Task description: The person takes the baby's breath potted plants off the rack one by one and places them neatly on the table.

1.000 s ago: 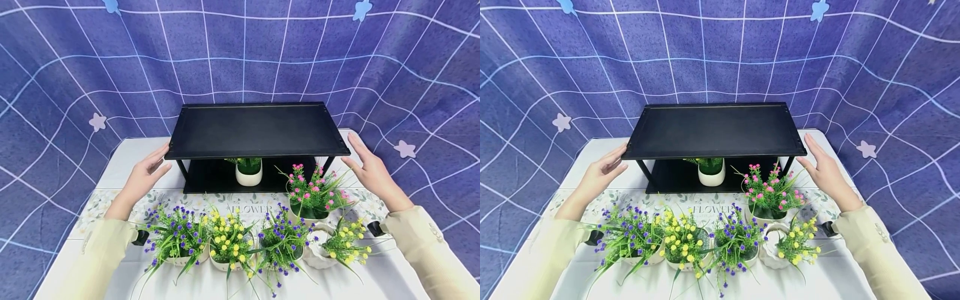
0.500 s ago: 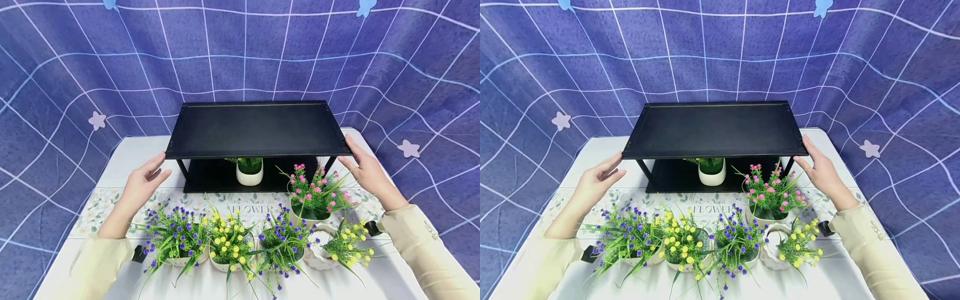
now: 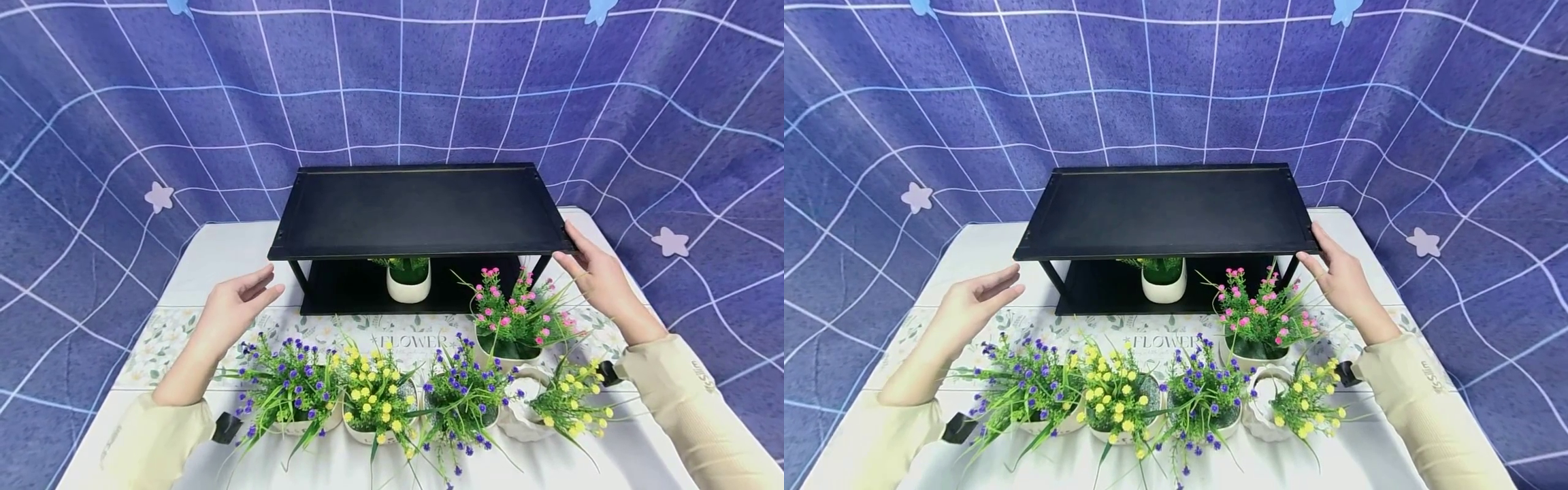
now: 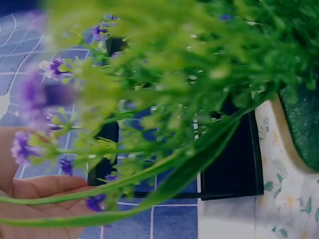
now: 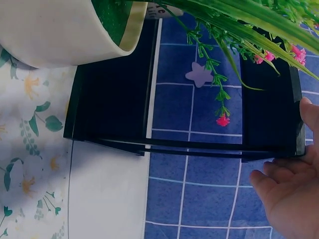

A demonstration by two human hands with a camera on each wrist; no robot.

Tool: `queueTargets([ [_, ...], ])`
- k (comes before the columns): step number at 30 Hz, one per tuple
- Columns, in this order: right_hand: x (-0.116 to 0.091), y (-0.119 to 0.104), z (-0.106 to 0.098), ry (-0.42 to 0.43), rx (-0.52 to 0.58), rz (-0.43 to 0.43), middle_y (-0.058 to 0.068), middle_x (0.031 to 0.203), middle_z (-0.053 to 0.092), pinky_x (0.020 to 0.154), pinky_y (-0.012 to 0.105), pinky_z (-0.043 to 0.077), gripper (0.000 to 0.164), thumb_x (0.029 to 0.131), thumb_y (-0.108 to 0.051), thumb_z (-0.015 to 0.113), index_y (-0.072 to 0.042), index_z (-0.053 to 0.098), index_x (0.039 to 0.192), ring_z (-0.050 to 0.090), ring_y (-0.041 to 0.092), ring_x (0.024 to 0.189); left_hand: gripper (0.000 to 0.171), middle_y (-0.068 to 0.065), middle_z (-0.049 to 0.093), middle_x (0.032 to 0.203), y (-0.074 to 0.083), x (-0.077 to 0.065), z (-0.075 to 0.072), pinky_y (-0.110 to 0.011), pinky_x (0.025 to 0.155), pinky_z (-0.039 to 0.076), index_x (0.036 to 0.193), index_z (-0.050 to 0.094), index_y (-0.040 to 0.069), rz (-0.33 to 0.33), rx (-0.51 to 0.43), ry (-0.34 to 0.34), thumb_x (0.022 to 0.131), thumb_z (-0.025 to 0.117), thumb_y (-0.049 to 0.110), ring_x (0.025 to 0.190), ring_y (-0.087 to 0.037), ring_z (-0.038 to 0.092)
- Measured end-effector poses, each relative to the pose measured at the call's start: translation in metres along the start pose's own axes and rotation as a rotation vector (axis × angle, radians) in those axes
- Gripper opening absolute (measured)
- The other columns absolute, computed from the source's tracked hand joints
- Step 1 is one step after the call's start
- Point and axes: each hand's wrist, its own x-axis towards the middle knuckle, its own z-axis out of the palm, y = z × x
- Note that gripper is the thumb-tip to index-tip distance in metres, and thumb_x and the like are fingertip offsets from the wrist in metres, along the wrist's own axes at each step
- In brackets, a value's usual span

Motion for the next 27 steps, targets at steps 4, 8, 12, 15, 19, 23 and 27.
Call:
queueTargets([
  [4,-0.001,-0.002,-0.001,0.014,-0.009,0.017,0.033,0.136,0.049,0.092,0.052,0.046,0.061,0.101,-0.029,0.053,-0.005,0.03,0.151,0.057,0.047,0.115,0.067,-0.019,0.042,0.149,0.012,0.005,-0.002,-0.053,0.107,0.041,0.148,0.037,0.002,0.021,0.035,-0.07,0.098,0.054,0.043,0.135,-0.037,0.045],
  [8,-0.002,-0.002,-0.003,0.017,0.002,0.02,0.035,0.138,0.045,0.094,0.057,0.043,0.06,0.101,-0.028,0.052,-0.003,0.03,0.151,0.054,0.051,0.116,0.064,-0.022,0.044,0.147,0.022,0.015,0.0,-0.054,0.109,0.04,0.145,0.041,-0.002,0.053,0.05,-0.143,0.098,0.054,0.04,0.134,-0.038,0.046],
  [12,-0.001,-0.003,-0.003,0.02,-0.007,0.005,0.035,0.137,0.045,0.094,0.058,0.043,0.06,0.101,-0.027,0.053,-0.002,0.031,0.15,0.055,0.051,0.115,0.062,-0.024,0.043,0.147,0.028,0.024,0.004,-0.056,0.11,0.038,0.143,0.043,-0.004,0.04,0.058,-0.224,0.098,0.056,0.037,0.136,-0.04,0.042],
  [15,0.0,-0.003,-0.002,0.022,-0.017,-0.007,0.036,0.136,0.047,0.093,0.058,0.043,0.06,0.1,-0.027,0.054,-0.001,0.031,0.15,0.055,0.051,0.114,0.061,-0.024,0.042,0.148,0.033,0.029,0.006,-0.057,0.11,0.038,0.143,0.044,-0.004,0.038,0.069,-0.274,0.098,0.056,0.036,0.138,-0.041,0.039],
  [19,0.001,-0.003,-0.002,0.019,-0.024,-0.01,0.036,0.135,0.047,0.092,0.059,0.043,0.06,0.1,-0.026,0.054,-0.001,0.031,0.15,0.056,0.05,0.114,0.061,-0.022,0.043,0.148,0.039,0.033,0.008,-0.056,0.109,0.038,0.144,0.044,0.0,0.056,0.073,-0.333,0.097,0.057,0.037,0.138,-0.04,0.04],
  [23,0.001,-0.004,-0.002,0.019,-0.022,-0.011,0.036,0.134,0.047,0.091,0.059,0.044,0.06,0.1,-0.026,0.054,-0.002,0.032,0.15,0.056,0.05,0.113,0.061,-0.021,0.046,0.147,0.045,0.037,0.01,-0.053,0.11,0.04,0.145,0.044,0.002,0.076,0.067,-0.404,0.097,0.058,0.037,0.134,-0.037,0.046],
  [27,0.001,-0.004,-0.002,0.019,-0.016,-0.016,0.037,0.135,0.047,0.091,0.058,0.045,0.06,0.1,-0.025,0.055,-0.001,0.032,0.15,0.056,0.051,0.113,0.058,-0.019,0.049,0.145,0.051,0.043,0.009,-0.052,0.109,0.041,0.143,0.046,0.001,0.095,0.092,-0.453,0.097,0.059,0.034,0.13,-0.035,0.052],
])
